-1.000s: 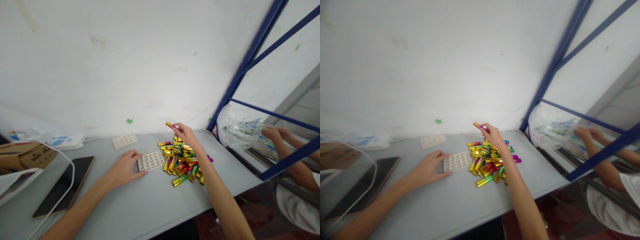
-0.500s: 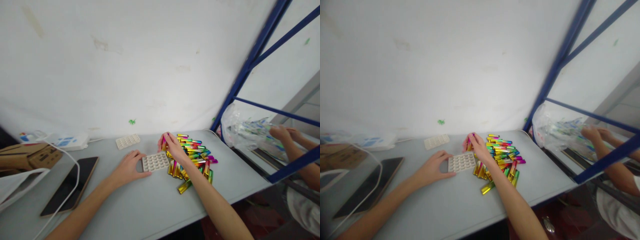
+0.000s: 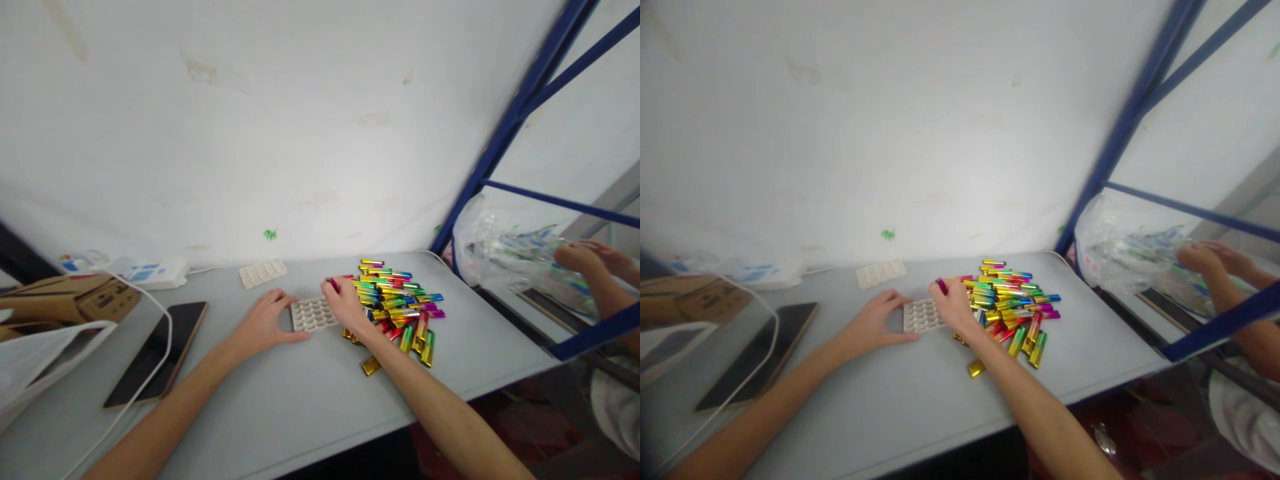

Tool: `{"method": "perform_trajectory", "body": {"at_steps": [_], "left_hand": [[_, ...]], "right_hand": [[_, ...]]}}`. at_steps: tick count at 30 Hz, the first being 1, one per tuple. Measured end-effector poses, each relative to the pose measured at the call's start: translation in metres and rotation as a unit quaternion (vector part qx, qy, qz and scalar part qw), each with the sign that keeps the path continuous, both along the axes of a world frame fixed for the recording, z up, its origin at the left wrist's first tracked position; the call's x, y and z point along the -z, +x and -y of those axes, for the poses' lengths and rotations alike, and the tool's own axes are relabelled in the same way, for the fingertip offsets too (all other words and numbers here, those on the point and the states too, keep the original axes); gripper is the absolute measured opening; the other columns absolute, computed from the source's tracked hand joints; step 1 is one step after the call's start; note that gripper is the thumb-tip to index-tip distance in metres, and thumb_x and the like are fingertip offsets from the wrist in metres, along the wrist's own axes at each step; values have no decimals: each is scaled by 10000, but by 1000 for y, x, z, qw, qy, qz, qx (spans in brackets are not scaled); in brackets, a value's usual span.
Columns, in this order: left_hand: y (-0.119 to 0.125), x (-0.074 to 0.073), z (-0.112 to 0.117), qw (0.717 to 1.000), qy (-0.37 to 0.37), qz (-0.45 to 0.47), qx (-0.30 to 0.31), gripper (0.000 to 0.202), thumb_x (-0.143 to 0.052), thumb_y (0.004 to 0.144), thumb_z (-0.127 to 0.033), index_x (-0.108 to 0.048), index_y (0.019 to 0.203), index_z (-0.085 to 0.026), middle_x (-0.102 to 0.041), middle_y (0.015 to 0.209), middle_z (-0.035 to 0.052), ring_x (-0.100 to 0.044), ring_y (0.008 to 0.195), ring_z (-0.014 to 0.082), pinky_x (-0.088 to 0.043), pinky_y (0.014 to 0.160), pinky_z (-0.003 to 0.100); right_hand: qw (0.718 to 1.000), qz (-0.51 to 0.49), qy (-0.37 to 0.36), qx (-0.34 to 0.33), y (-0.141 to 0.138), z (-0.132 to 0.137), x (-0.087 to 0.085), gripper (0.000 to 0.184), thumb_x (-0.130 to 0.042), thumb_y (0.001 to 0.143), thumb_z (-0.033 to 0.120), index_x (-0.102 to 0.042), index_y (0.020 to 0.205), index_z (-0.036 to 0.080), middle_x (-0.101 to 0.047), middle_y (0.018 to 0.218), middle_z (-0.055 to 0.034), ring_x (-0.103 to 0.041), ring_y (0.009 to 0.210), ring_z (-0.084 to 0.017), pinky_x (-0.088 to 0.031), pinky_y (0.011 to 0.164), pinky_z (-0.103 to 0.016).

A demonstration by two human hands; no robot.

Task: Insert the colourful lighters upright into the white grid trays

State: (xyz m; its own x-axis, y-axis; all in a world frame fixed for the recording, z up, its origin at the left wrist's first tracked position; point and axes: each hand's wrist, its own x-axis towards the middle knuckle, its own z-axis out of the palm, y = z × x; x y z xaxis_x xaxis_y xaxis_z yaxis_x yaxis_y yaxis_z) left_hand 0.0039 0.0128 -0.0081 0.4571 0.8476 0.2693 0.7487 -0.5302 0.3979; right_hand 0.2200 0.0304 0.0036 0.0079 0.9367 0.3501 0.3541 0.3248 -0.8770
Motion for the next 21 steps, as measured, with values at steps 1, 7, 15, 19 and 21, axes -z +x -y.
{"method": "perform_trajectory", "body": {"at_steps": [1,7,15,19,21], "left_hand": [[-1,-1,0,1000,-1,-6,-5,699,-835,663,-685,-711,1173,-222,-667,1116,77,-640,1073,321,-503,990,429],[-7,0,-5,1000,-6,0,9,667,-864,637,-656,-689,1106,-216,-666,1133,79,-630,1086,321,-486,1010,448],[-8,7,-8,999,1,29,17,654,-867,640,-669,-695,1080,-216,-670,1103,68,-627,1059,304,-484,989,429],[-9,10,-10,999,0,35,18,706,-868,613,-713,-700,1088,-219,-670,1084,68,-626,1039,306,-482,980,437],[-9,11,-11,999,-1,36,21,720,-873,607,-718,-700,1093,-217,-669,1080,68,-625,1040,310,-478,982,440]], "right_hand": [[1000,6,3,1,1,0,0,369,-486,863,435,-359,576,241,-316,556,51,-349,568,-123,-207,547,-278],[999,25,16,-32,8,2,1,373,-499,986,528,-497,761,230,-475,623,55,-453,601,-141,-320,589,-273],[976,151,109,-108,8,6,-1,344,-499,1049,469,-634,864,211,-641,922,-65,-608,880,-205,-480,793,-301],[971,202,92,-89,7,5,-2,368,-485,1079,436,-587,806,211,-625,692,4,-575,660,-161,-399,677,-266],[970,206,93,-93,6,3,-1,327,-502,1083,403,-583,834,207,-686,747,-11,-615,690,-163,-389,676,-259]]}}
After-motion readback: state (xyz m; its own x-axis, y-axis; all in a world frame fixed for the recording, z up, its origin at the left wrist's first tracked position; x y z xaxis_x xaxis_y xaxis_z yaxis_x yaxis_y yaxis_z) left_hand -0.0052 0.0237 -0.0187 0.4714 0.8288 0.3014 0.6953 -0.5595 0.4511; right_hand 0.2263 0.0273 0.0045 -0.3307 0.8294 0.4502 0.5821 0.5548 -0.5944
